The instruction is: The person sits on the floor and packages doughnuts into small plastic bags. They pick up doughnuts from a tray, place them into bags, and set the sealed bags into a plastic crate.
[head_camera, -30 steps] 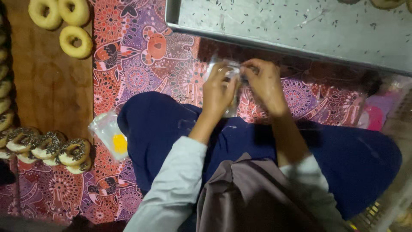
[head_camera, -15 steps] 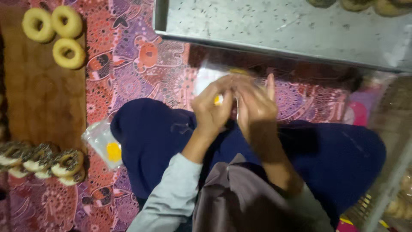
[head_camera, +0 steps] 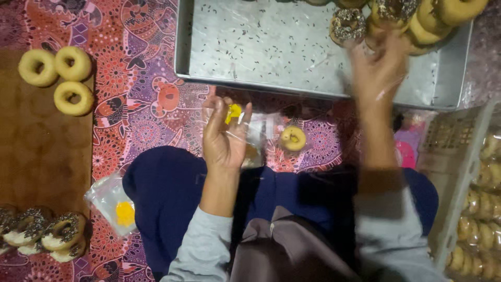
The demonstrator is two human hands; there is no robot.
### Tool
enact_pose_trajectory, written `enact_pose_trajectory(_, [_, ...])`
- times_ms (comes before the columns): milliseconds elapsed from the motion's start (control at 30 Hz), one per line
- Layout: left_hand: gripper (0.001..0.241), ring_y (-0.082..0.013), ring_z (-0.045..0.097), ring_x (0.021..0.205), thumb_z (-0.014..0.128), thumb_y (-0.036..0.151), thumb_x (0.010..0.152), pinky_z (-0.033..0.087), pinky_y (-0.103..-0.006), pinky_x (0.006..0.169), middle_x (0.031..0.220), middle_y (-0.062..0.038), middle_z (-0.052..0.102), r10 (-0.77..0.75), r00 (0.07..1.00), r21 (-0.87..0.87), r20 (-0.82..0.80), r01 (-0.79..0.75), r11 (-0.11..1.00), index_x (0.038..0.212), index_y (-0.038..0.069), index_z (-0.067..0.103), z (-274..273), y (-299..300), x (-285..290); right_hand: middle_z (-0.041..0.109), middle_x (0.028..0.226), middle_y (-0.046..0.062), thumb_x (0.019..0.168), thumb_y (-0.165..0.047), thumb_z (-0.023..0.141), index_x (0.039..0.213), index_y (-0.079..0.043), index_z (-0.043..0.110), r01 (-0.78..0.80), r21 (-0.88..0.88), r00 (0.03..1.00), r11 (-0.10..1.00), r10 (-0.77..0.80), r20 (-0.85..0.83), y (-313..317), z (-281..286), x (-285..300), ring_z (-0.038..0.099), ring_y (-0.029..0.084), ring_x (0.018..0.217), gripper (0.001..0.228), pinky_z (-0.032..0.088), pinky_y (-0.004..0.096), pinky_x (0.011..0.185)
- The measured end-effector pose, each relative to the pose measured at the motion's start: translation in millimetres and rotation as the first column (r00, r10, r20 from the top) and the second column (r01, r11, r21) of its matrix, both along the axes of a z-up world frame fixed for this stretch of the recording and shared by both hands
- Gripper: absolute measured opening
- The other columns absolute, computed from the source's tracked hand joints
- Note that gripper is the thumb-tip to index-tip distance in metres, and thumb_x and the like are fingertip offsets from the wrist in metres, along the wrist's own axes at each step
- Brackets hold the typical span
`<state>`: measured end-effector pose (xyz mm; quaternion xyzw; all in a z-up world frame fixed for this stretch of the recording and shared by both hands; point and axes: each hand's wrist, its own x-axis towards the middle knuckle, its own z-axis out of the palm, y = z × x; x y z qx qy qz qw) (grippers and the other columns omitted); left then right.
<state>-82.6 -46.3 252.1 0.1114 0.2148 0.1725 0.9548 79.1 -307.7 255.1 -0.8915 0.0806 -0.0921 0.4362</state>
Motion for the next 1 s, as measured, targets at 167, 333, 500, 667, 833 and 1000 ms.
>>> enact_pose_trajectory(167, [0.033,-0.0263,0.067,0.098,0.064,0.035,0.1,0.051,-0.0608,0.103,0.101,-0.007,0.068,0.036,0.999,-0.197,0.014,-0.033,0.98,0.12,0.009,0.066,-5,2,7,0.046,0.153,0.026,0.088,-0.031,0.092,0.152,0.006,0.043,-0.011,-0.334,0.92,0.942,0.14,0.365,-48,-38,96,0.047,0.039,0.145,0.089,0.035,0.047,0.121])
enact_pose_trajectory(333, [0.045,-0.0302,0.066,0.101,0.057,0.044,0.106,0.051,-0.0531,0.11,0.105,-0.016,0.067,0.061,0.989,-0.347,0.136,-0.01,0.938,0.12,0.004,0.068,-25,21,15,0.061,0.137,0.015,0.085,-0.015,0.081,0.139,0.003,0.055,-0.292,0.373,0.953,0.881,0.232,0.196,17,49,-3,0.06,0.028,0.129,0.063,0.048,0.04,0.111])
enact_pose_trajectory(500, [0.042,-0.0318,0.065,0.108,0.05,0.042,0.115,0.049,-0.0561,0.116,0.118,-0.018,0.066,0.205,0.957,-0.26,0.206,-0.148,0.954,0.124,0.002,0.059,-36,18,16,0.064,0.118,0.016,0.075,-0.008,0.088,0.117,0.007,0.067,-0.501,0.446,0.832,0.741,0.555,0.013,84,96,-151,0.07,0.025,0.105,0.05,0.061,0.035,0.093])
enact_pose_trajectory(667, [0.062,-0.0337,0.057,0.128,0.043,0.051,0.115,0.042,-0.0552,0.117,0.144,-0.021,0.055,0.027,0.931,-0.013,0.363,-0.024,1.0,0.162,0.01,0.036,-13,-38,-1,0.056,0.139,0.026,0.063,-0.016,0.093,0.122,-0.001,0.073,-0.462,-0.257,0.788,0.849,0.526,0.32,148,70,-149,0.061,0.045,0.117,0.064,0.048,0.046,0.101])
enact_pose_trajectory(833, [0.081,-0.0315,0.016,0.163,0.049,0.051,0.109,0.021,-0.0487,0.131,0.175,-0.013,0.01,-0.007,0.998,0.895,0.057,-0.048,0.443,0.167,0.019,0.003,30,-36,-57,0.061,0.142,0.021,0.084,-0.017,0.084,0.144,0.001,0.056,-0.626,0.02,0.774,0.78,0.617,0.146,148,79,-141,0.063,0.035,0.129,0.068,0.049,0.04,0.109])
enact_pose_trajectory(1000, [0.054,-0.0355,0.052,0.139,0.075,0.028,0.092,0.029,-0.0517,0.126,0.143,-0.016,0.057,0.097,0.994,0.79,0.044,0.025,-0.612,0.138,0.007,0.058,45,21,-106,0.068,0.137,0.016,0.089,-0.012,0.063,0.149,-0.005,0.05,-0.723,0.399,0.562,0.564,0.816,-0.134,138,72,-154,0.07,0.028,0.105,0.061,0.057,0.033,0.088])
